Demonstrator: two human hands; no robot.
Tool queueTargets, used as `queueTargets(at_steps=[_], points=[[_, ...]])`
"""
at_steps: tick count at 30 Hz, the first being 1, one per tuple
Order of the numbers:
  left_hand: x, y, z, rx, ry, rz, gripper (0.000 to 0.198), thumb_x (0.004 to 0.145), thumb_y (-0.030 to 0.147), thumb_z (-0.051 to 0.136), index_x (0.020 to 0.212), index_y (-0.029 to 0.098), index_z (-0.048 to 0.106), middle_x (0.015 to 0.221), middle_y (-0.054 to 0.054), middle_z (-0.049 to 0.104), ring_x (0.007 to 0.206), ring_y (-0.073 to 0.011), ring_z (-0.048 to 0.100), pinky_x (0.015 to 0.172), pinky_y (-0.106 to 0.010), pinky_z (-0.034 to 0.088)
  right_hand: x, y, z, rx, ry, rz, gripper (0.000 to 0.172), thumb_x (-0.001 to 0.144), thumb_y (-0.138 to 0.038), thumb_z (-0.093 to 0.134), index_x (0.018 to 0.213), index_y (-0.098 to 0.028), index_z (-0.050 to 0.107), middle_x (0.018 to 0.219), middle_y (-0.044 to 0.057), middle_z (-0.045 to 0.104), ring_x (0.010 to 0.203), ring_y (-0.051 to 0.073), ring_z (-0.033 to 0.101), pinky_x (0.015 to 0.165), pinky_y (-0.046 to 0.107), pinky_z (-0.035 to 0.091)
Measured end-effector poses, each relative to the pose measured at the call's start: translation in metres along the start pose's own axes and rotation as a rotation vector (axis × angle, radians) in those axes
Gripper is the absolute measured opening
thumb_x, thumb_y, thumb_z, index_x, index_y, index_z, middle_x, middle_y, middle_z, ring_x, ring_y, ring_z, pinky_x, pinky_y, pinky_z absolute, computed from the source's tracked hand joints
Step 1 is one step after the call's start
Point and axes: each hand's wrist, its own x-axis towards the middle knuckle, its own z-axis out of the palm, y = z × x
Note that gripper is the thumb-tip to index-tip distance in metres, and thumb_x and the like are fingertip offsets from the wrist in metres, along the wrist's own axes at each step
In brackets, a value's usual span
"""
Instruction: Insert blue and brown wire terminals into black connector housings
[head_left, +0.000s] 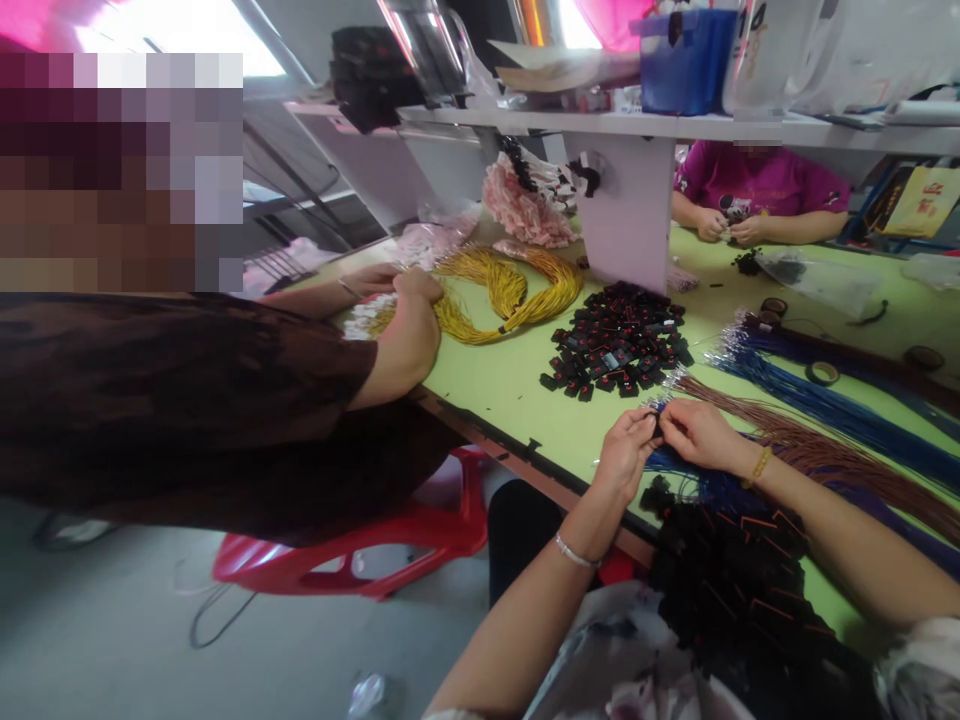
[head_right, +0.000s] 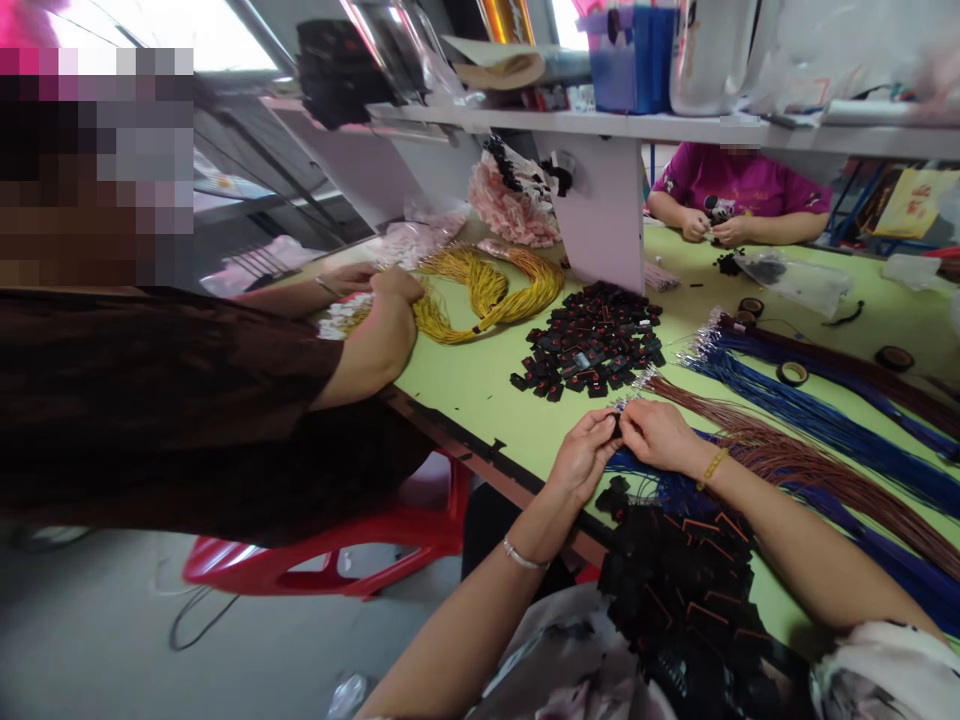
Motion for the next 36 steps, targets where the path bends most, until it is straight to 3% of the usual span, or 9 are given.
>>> queueTargets(at_steps=[9,12,15,17,19,22,29,36], points=[[0.002,-0.001,0.003,0.057,0.030,0.000,0.035,0.056,0.024,0.083,0.083,0.013,0.064,0.072,-0.002,0.065,0.066,-0.0101,0.059,0.066,-0.023,0.047,0.000,-0.002,0.005,0.003,-0.023,0.080,0.014,0.081,-0.018,0.049,0.069,-0.016,0.055,0.060,0.000,0.055,0.052,0.010,0.042,0.053,0.022,0.026],[0.001,-0.001,0.005,0.094,0.020,-0.001,0.036,0.056,0.026,0.083,0.083,0.013,0.064,0.070,-0.002,0.064,0.064,-0.0104,0.059,0.066,-0.024,0.048,0.001,0.004,-0.004,-0.032,-0.045,0.112,0.017,0.083,-0.021,0.048,0.069,-0.017,0.056,0.062,0.000,0.058,0.054,0.010,0.044,0.054,0.022,0.027],[0.001,-0.002,0.006,0.126,0.004,0.006,0.038,0.058,0.030,0.082,0.087,0.013,0.064,0.077,-0.004,0.066,0.070,-0.0123,0.061,0.068,-0.026,0.049,0.004,0.025,-0.024,-0.118,0.053,0.277,0.024,0.089,-0.026,0.043,0.072,-0.018,0.059,0.068,0.002,0.061,0.060,0.012,0.048,0.056,0.023,0.028],[0.001,-0.002,0.006,0.144,0.000,0.011,0.039,0.059,0.032,0.082,0.089,0.013,0.064,0.080,-0.006,0.067,0.072,-0.0129,0.062,0.069,-0.026,0.049,0.004,0.044,-0.037,-0.263,0.130,0.449,0.016,0.086,-0.027,0.049,0.081,-0.019,0.062,0.077,0.003,0.065,0.065,0.013,0.051,0.057,0.024,0.028],[0.001,-0.002,0.005,0.152,-0.002,0.006,0.039,0.060,0.032,0.082,0.089,0.013,0.064,0.081,-0.006,0.067,0.073,-0.0132,0.062,0.069,-0.026,0.049,0.003,0.061,-0.044,-0.313,0.033,0.546,0.013,0.080,-0.030,0.059,0.083,-0.019,0.064,0.077,0.004,0.065,0.065,0.014,0.051,0.056,0.024,0.027],[0.001,-0.002,0.004,0.142,-0.010,0.002,0.039,0.060,0.032,0.082,0.089,0.013,0.064,0.080,-0.006,0.067,0.073,-0.0133,0.062,0.069,-0.026,0.049,0.002,0.076,-0.043,-0.312,-0.067,0.558,0.013,0.080,-0.031,0.058,0.076,-0.020,0.064,0.076,0.003,0.066,0.064,0.014,0.052,0.056,0.024,0.027],[-0.001,0.000,0.004,0.131,-0.012,-0.024,0.041,0.059,0.033,0.082,0.090,0.013,0.063,0.080,-0.006,0.068,0.072,-0.0126,0.062,0.070,-0.026,0.050,0.002,0.081,-0.035,-0.300,-0.094,0.552,0.014,0.082,-0.030,0.054,0.080,-0.019,0.063,0.078,0.004,0.067,0.066,0.014,0.054,0.056,0.024,0.027],[-0.005,0.003,0.004,0.194,0.001,-0.031,0.041,0.059,0.035,0.082,0.089,0.014,0.064,0.082,-0.007,0.069,0.072,-0.0133,0.062,0.068,-0.026,0.049,-0.001,0.081,-0.033,-0.310,-0.026,0.589,0.017,0.086,-0.025,0.046,0.078,-0.018,0.059,0.076,0.005,0.066,0.066,0.015,0.053,0.058,0.024,0.027]])
